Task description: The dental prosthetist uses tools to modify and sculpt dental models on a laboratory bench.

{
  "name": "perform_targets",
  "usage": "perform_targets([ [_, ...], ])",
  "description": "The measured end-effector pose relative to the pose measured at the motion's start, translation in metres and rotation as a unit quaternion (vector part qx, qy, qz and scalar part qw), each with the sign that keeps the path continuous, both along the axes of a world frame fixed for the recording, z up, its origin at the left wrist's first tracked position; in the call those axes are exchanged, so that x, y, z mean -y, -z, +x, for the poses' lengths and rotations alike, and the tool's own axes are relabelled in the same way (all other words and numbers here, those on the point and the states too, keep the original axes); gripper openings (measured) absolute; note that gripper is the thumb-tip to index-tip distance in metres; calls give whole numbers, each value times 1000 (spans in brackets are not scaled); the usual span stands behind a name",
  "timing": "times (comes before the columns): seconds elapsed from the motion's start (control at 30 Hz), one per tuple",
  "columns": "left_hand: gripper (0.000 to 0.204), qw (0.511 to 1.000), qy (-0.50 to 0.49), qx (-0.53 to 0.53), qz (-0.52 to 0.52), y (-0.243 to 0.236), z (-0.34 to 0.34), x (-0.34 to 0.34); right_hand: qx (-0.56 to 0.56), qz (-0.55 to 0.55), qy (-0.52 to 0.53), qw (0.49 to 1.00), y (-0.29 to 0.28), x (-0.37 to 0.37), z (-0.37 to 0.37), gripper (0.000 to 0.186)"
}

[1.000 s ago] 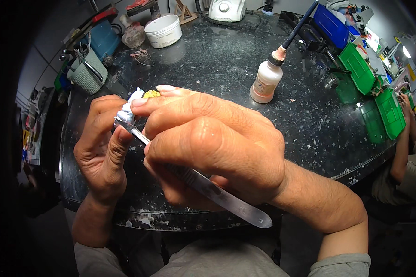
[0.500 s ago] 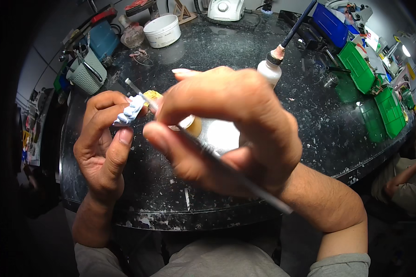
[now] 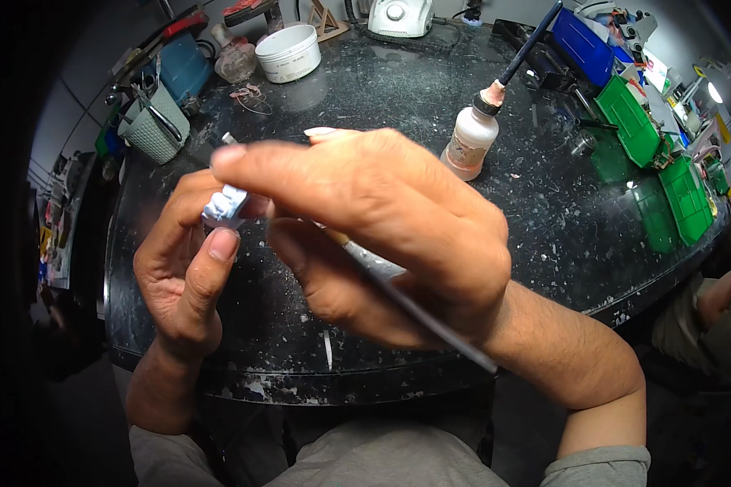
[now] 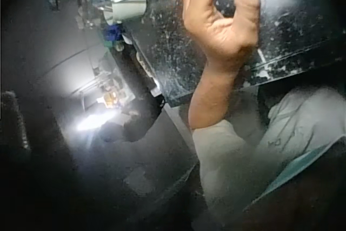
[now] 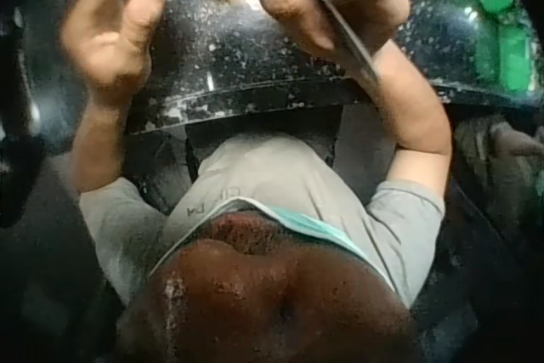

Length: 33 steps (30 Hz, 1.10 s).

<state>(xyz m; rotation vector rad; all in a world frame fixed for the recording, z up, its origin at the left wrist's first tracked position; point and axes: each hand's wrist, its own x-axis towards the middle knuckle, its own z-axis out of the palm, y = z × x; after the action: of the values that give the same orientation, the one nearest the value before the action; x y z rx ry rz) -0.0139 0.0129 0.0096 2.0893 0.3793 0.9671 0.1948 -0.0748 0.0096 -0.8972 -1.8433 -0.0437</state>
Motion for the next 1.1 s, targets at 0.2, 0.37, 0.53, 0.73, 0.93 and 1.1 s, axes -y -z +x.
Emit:
perform_targets([
  [0.2, 23, 1000, -8, -2, 22, -3, 1, 5, -23, 55, -53, 997, 10, -7, -1, 38],
  [0.37, 26, 999, -6, 11, 40, 0, 1, 3, -77, -20, -76, 994, 2, 3, -9, 35],
  [0.53, 26, 998, 10, 7, 54, -1, 2, 2, -54, -26, -77, 995, 3, 2, -7, 33],
  [0.73, 23, 999, 0, 12, 43, 0, 3, 3, -59, -21, -73, 995, 3, 1, -8, 30],
  [0.93, 23, 999, 11, 15, 38, 0, 4, 3, -43, -15, -73, 996, 4, 0, -5, 29],
  [1.1, 16, 997, -27, 58, 30, 1, 8, 8, -44, 21, -91, 995, 8, -4, -4, 33],
])
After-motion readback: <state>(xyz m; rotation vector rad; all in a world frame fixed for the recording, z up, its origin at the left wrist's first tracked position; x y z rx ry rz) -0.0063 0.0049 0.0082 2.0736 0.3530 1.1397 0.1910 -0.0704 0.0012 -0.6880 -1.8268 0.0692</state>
